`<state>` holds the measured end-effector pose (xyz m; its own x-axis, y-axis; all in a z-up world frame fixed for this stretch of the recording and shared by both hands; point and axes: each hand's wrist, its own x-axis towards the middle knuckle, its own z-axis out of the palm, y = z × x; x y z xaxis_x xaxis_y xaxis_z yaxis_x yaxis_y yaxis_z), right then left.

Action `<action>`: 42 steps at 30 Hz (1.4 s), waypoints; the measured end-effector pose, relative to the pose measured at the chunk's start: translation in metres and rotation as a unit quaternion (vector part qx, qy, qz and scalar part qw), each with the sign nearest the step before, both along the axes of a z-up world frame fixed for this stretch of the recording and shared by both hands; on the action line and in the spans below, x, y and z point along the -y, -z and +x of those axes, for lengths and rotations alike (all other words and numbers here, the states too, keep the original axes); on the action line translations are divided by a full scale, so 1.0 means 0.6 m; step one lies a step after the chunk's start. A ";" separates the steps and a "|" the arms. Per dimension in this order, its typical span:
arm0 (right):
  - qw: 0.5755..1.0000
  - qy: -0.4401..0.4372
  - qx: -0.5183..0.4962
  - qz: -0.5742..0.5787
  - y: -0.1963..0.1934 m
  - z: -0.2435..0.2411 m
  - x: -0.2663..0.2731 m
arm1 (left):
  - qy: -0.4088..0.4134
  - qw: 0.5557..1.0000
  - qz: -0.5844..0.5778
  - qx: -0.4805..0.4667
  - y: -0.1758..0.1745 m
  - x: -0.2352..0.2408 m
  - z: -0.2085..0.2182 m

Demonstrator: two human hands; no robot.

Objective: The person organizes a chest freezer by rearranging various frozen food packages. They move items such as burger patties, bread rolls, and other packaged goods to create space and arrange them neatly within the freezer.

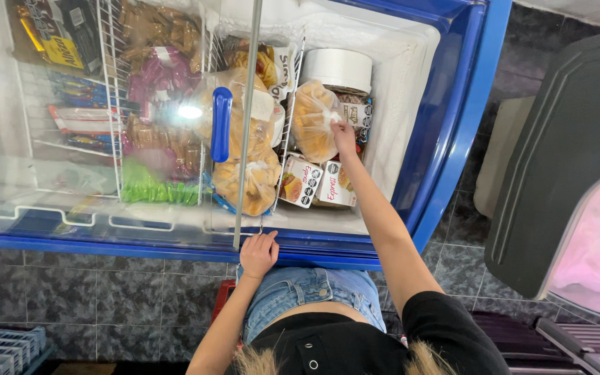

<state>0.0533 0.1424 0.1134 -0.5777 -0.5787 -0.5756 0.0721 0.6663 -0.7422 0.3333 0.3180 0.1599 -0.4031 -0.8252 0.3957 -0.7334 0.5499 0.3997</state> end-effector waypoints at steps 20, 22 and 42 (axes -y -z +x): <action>0.714 -0.501 -0.342 -0.349 -0.128 0.254 0.195 | -0.038 0.998 -0.017 -0.041 -0.009 0.001 0.004; 0.688 -0.520 -0.402 -0.307 -0.126 0.262 0.209 | -0.045 0.998 -0.019 -0.050 -0.011 0.001 0.003; 0.731 -0.543 -0.366 -0.194 -0.112 0.173 0.150 | -0.035 0.996 -0.033 -0.079 -0.013 0.000 0.008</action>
